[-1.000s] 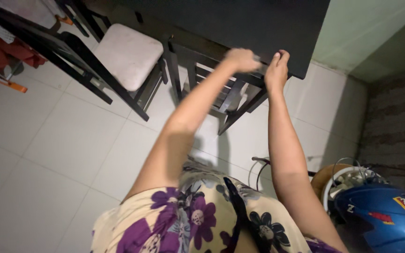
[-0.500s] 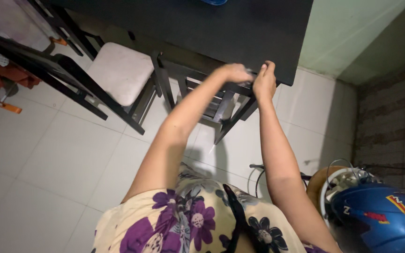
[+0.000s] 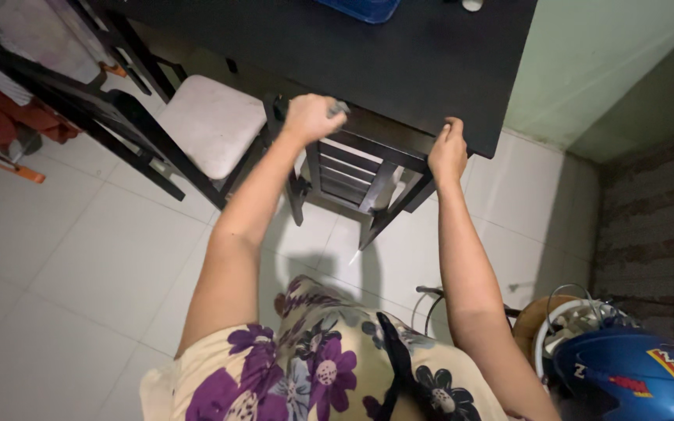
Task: The person wipes the backrest and seat of a wooden chair using a cloth. They move between chairs, cleaning the frame and slats systematically.
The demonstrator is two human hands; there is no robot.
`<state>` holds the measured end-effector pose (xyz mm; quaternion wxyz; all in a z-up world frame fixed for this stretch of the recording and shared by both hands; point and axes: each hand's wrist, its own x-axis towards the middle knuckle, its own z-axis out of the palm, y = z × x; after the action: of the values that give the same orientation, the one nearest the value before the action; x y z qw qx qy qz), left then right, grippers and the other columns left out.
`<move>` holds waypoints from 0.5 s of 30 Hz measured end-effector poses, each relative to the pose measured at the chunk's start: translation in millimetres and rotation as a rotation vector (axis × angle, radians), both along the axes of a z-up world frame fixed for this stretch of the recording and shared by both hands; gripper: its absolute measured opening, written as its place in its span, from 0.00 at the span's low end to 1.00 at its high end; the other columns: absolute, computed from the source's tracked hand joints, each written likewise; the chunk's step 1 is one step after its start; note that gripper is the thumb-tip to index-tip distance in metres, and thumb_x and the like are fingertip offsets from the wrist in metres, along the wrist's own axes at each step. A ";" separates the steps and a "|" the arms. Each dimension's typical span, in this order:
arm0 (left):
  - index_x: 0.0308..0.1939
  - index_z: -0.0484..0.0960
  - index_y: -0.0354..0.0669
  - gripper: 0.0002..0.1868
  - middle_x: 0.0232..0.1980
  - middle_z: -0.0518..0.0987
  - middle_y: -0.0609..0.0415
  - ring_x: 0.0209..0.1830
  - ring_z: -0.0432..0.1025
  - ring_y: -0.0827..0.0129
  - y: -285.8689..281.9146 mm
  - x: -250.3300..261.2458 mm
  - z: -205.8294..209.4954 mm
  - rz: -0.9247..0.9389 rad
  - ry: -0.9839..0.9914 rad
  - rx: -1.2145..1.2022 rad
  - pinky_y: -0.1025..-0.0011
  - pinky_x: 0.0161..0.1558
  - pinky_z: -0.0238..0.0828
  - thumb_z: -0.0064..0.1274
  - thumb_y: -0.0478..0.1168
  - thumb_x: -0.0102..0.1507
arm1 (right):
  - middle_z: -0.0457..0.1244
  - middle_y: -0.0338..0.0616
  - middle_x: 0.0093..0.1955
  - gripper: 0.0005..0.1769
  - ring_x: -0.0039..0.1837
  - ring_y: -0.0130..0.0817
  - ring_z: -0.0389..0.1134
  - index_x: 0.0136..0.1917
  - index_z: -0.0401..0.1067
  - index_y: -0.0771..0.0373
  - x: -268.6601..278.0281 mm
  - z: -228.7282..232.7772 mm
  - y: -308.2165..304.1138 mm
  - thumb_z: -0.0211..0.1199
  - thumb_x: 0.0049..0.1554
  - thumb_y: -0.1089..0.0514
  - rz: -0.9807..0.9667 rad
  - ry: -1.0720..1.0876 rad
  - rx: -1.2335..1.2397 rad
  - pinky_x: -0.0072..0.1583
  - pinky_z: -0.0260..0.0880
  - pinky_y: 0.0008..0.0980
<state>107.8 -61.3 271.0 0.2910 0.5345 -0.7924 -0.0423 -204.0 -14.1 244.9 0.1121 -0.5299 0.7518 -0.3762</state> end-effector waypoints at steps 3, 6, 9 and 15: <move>0.37 0.89 0.46 0.20 0.32 0.84 0.42 0.33 0.79 0.48 -1.4 -47.3 -21.2 -0.190 0.011 -0.059 0.52 0.39 0.75 0.57 0.56 0.55 | 0.70 0.56 0.54 0.17 0.58 0.59 0.71 0.65 0.66 0.54 -4.7 -5.1 -3.6 0.44 0.68 0.50 0.014 -0.030 0.013 0.58 0.68 0.53; 0.41 0.82 0.45 0.17 0.39 0.83 0.45 0.42 0.78 0.51 22.5 -131.6 -39.9 -0.341 0.043 -0.118 0.53 0.46 0.74 0.61 0.53 0.58 | 0.70 0.58 0.55 0.16 0.59 0.60 0.70 0.63 0.69 0.55 -9.6 -14.3 -7.9 0.46 0.68 0.52 0.062 0.021 -0.059 0.58 0.68 0.53; 0.51 0.77 0.44 0.25 0.50 0.78 0.49 0.52 0.72 0.54 53.5 -166.4 -43.2 -0.373 -0.119 -0.250 0.52 0.50 0.69 0.63 0.48 0.54 | 0.70 0.56 0.54 0.15 0.59 0.58 0.71 0.61 0.71 0.54 -16.0 -15.2 -10.0 0.46 0.68 0.52 0.030 -0.042 -0.028 0.58 0.69 0.52; 0.50 0.80 0.47 0.09 0.40 0.81 0.50 0.43 0.77 0.55 35.7 -55.3 -26.2 -0.383 -0.086 -0.380 0.54 0.44 0.73 0.57 0.38 0.65 | 0.71 0.50 0.47 0.16 0.53 0.51 0.73 0.63 0.69 0.52 -8.9 -5.7 -4.0 0.45 0.67 0.53 0.012 -0.014 0.049 0.54 0.69 0.50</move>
<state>52.6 -25.6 244.8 0.3389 0.3121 -0.8843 0.0755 -212.9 -18.1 239.3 0.1323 -0.5289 0.7568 -0.3607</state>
